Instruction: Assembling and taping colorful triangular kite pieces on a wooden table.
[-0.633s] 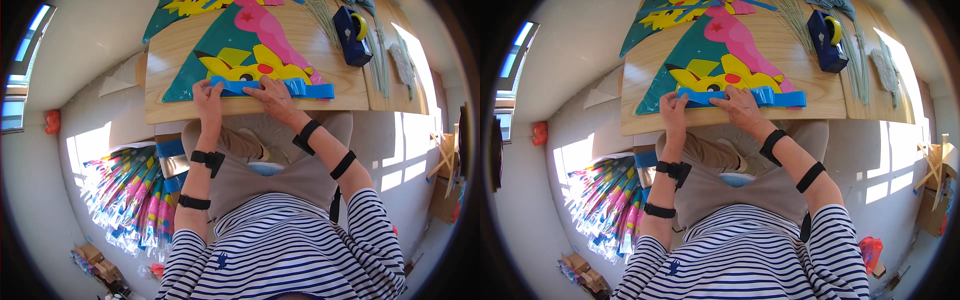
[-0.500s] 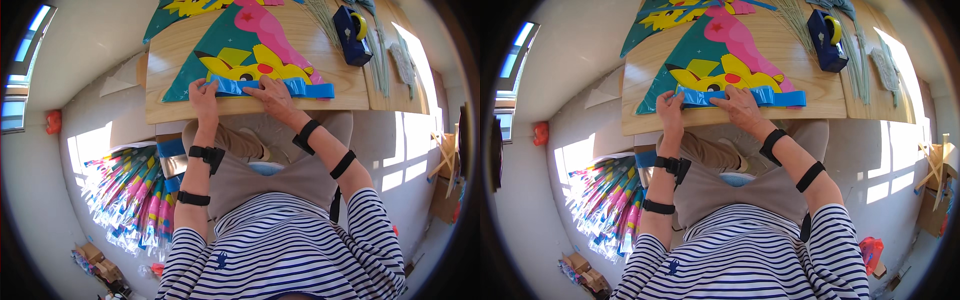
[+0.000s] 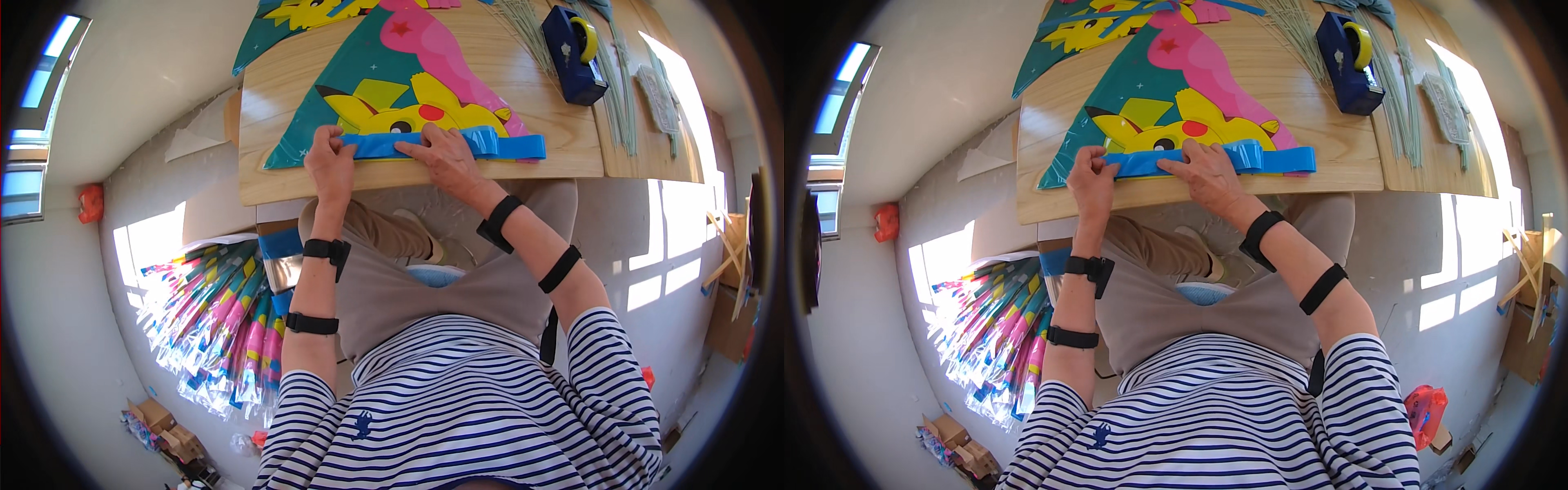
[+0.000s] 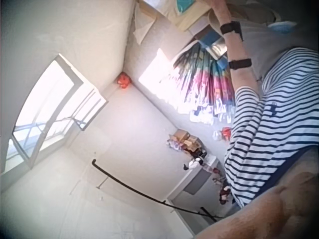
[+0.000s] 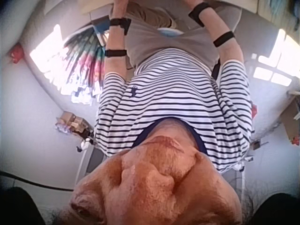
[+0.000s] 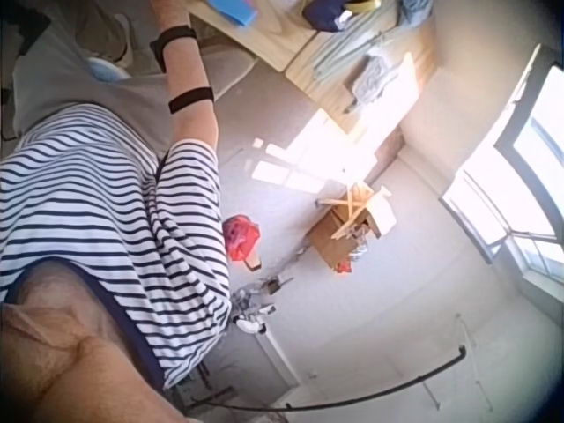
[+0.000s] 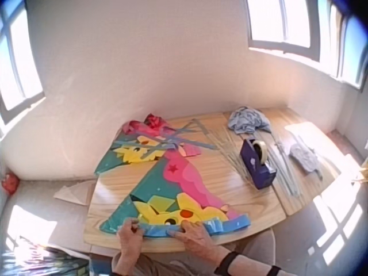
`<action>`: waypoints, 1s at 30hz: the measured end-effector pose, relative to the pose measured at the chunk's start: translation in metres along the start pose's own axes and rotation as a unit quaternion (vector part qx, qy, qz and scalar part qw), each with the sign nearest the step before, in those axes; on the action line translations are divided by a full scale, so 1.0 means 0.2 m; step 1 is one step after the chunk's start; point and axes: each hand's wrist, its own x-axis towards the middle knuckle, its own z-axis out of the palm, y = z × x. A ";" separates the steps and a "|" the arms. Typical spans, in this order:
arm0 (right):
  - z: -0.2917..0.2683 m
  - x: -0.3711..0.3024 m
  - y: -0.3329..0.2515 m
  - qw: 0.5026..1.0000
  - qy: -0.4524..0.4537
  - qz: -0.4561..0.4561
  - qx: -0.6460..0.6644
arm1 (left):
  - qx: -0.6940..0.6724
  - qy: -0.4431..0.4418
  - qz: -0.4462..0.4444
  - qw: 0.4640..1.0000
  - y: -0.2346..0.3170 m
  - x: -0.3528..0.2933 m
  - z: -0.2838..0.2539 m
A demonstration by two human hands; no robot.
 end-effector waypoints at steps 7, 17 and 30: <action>-0.01 0.00 0.00 1.000 0.006 -0.005 0.013 | 0.079 -0.041 -0.001 0.996 -0.02 0.03 0.02; 0.00 0.00 0.00 1.000 0.020 -0.008 0.018 | 0.273 0.036 0.175 0.945 0.02 -0.01 0.06; 0.03 -0.01 0.01 0.999 0.052 -0.012 0.010 | 0.246 -0.065 0.352 0.901 -0.03 -0.11 0.04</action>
